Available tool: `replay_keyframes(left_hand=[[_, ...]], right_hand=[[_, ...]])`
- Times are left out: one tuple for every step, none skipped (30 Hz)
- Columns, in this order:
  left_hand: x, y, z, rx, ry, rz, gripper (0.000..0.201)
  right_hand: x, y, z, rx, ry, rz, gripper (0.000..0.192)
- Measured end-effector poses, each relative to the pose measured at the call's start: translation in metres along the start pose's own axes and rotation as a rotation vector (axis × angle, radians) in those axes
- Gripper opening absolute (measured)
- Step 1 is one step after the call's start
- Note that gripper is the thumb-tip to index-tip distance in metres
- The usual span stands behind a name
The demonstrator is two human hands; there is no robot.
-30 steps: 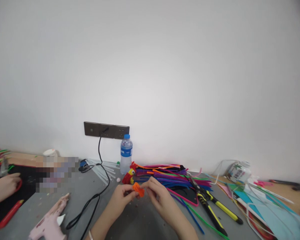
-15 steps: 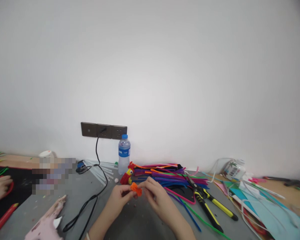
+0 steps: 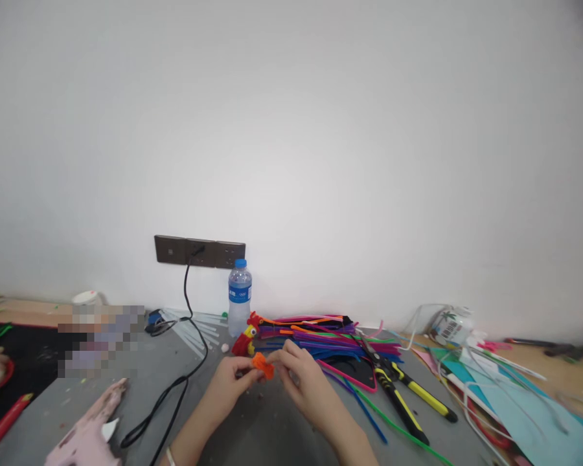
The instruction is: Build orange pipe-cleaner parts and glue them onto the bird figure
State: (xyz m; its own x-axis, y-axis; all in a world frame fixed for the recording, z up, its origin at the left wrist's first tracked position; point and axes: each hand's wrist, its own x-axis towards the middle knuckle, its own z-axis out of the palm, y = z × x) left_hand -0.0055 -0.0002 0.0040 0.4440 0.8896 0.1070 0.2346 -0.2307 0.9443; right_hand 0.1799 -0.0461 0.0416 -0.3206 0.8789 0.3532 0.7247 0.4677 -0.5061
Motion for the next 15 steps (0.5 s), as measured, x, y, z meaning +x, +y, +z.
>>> replay_keyframes(left_hand=[[-0.0002, -0.0005, 0.0001, -0.004, -0.005, 0.002, 0.033], [-0.0003, -0.0011, 0.0002, -0.008, -0.012, 0.004, 0.033], [-0.0004, -0.0017, 0.0004, -0.011, -0.016, 0.005, 0.033], [-0.0005, -0.0023, 0.0007, -0.013, -0.022, 0.004, 0.034], [-0.0005, -0.0029, 0.0009, -0.017, -0.028, 0.002, 0.034], [-0.0004, -0.0034, 0.0011, -0.02, -0.035, -0.001, 0.034], [-0.0003, -0.0038, 0.0012, -0.022, -0.041, -0.003, 0.035], [-0.0002, -0.0041, 0.0013, -0.025, -0.046, -0.005, 0.035], [0.0, -0.0042, 0.0013, -0.03, -0.051, -0.006, 0.036], [0.0001, -0.0042, 0.0012, -0.035, -0.058, -0.006, 0.036], [0.0002, -0.0041, 0.0012, -0.042, -0.066, -0.004, 0.037], [0.0002, -0.004, 0.0011, -0.05, -0.078, -0.002, 0.037], [0.0003, -0.004, 0.001, -0.057, -0.092, -0.001, 0.038], [0.0004, -0.0042, 0.001, -0.061, -0.108, -0.001, 0.038], [0.0004, -0.0048, 0.0011, -0.06, -0.127, -0.002, 0.038]], right_hand=[[0.0002, 0.0004, 0.0008, -0.008, 0.006, -0.003, 0.029], [0.0003, 0.0009, 0.0017, -0.014, 0.015, -0.007, 0.028], [0.0004, 0.0015, 0.0027, -0.017, 0.023, -0.014, 0.028], [0.0005, 0.0022, 0.0037, -0.018, 0.031, -0.022, 0.027], [0.0006, 0.0029, 0.0047, -0.019, 0.04, -0.029, 0.027], [0.0006, 0.0037, 0.0055, -0.02, 0.048, -0.035, 0.026], [0.0007, 0.0043, 0.0062, -0.021, 0.053, -0.037, 0.026], [0.0008, 0.0048, 0.0067, -0.023, 0.054, -0.038, 0.025], [0.0009, 0.0052, 0.0069, -0.024, 0.053, -0.037, 0.025], [0.0011, 0.0054, 0.007, -0.025, 0.05, -0.035, 0.025], [0.0012, 0.0056, 0.0069, -0.022, 0.046, -0.031, 0.024], [0.0014, 0.0058, 0.0068, -0.014, 0.043, -0.026, 0.024], [0.0017, 0.0062, 0.0067, -0.002, 0.042, -0.021, 0.023], [0.002, 0.0069, 0.0068, 0.016, 0.041, -0.016, 0.023], [0.0023, 0.008, 0.0072, 0.037, 0.04, -0.012, 0.022]])
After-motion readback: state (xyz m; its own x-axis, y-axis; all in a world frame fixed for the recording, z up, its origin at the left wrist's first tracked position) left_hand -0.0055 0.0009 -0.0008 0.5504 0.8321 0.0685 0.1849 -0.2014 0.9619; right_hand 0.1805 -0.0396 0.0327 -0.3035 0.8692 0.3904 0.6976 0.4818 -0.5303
